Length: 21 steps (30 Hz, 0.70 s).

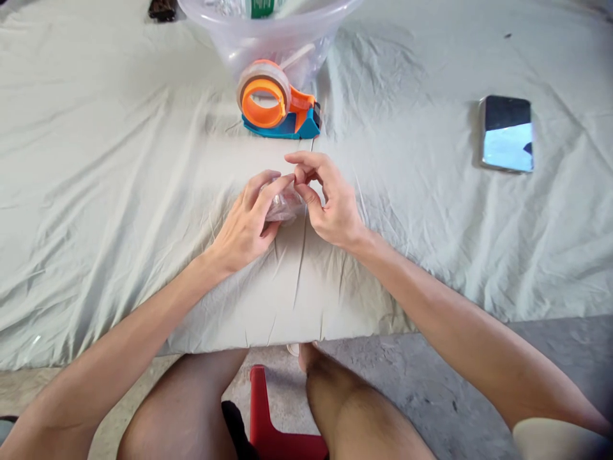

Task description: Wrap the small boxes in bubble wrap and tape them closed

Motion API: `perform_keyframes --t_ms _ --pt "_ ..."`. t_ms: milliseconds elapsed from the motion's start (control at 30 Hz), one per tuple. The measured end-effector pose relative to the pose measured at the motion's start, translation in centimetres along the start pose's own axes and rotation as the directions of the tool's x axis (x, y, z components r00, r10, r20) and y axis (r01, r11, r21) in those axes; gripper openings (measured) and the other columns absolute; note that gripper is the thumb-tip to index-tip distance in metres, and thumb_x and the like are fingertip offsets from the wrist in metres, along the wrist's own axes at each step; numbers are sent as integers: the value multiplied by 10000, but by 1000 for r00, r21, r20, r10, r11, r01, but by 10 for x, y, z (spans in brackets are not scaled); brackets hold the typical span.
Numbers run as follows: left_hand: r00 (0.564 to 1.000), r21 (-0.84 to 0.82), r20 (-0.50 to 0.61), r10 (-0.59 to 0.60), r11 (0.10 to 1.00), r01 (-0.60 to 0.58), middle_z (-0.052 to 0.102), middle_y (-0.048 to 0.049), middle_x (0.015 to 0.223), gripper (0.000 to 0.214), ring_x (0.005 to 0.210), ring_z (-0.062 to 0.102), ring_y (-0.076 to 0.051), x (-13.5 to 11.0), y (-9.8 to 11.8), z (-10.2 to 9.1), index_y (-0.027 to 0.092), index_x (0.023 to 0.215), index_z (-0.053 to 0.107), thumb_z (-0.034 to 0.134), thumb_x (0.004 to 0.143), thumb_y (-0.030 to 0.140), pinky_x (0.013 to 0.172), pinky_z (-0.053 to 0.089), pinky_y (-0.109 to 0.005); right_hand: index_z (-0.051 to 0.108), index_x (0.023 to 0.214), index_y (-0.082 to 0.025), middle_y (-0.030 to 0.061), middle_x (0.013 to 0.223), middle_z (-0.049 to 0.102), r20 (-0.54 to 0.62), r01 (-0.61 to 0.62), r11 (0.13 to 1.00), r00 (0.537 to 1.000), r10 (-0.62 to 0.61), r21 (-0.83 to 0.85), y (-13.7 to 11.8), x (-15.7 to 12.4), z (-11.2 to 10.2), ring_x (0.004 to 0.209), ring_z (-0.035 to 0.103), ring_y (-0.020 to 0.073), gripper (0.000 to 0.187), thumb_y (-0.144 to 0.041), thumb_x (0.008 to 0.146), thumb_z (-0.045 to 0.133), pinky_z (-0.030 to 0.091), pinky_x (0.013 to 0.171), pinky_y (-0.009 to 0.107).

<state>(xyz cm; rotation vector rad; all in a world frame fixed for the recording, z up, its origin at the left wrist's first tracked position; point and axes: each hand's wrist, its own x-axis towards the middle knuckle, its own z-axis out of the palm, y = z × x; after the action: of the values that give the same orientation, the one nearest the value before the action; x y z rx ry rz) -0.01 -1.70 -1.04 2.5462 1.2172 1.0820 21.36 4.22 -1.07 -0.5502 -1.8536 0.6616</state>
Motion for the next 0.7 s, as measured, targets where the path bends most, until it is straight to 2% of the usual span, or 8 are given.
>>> perform_keyframes --t_ms 133,233,333,400,567,700 --pt "998 -39 -33 -56 998 54 538 -157 1584 716 1511 594 -337 0 -4 1 265 1581 425 667 921 126 1262 568 -578 584 1454 -420 11 1027 609 -69 7 999 998 -4 38 0 1 2 942 702 214 277 -413 1193 490 681 963 421" --pt "998 -78 -31 -60 995 58 535 -179 1593 633 1539 577 -351 0 -4 -1 240 1588 439 715 1020 273 1278 550 -570 579 1459 -462 3 1069 589 -111 49 994 993 -38 102 0 2 4 886 672 189 302 -362 1175 550 685 870 377" --pt "996 -116 -37 -83 990 79 576 -173 1586 473 1539 590 -329 0 -5 -3 250 1561 498 636 1151 441 1289 540 -549 593 1480 -432 16 1119 595 -147 97 988 986 -79 118 1 3 6 953 661 195 366 -335 1131 640 684 852 364" --pt "993 -139 -50 -108 985 101 608 -159 1566 395 1507 622 -300 0 -6 -4 267 1528 534 564 1194 475 1278 550 -522 599 1498 -410 27 1194 609 -154 110 987 984 -91 121 2 2 6 993 675 190 406 -327 1109 681 686 882 367" --pt "986 -163 -33 -161 975 154 626 -154 1554 467 1475 635 -291 1 -5 -3 269 1520 553 444 1211 601 1261 564 -515 624 1536 -377 64 1460 594 -134 82 990 989 -66 119 3 -1 7 865 727 137 475 -302 1083 746 701 946 414" --pt "985 -169 -34 -170 972 162 645 -153 1522 470 1441 646 -288 2 -1 -5 263 1512 557 409 1217 597 1244 573 -510 709 1464 -345 77 1504 607 -136 83 994 988 -72 74 4 -2 6 831 723 134 384 -311 1083 747 711 908 433"
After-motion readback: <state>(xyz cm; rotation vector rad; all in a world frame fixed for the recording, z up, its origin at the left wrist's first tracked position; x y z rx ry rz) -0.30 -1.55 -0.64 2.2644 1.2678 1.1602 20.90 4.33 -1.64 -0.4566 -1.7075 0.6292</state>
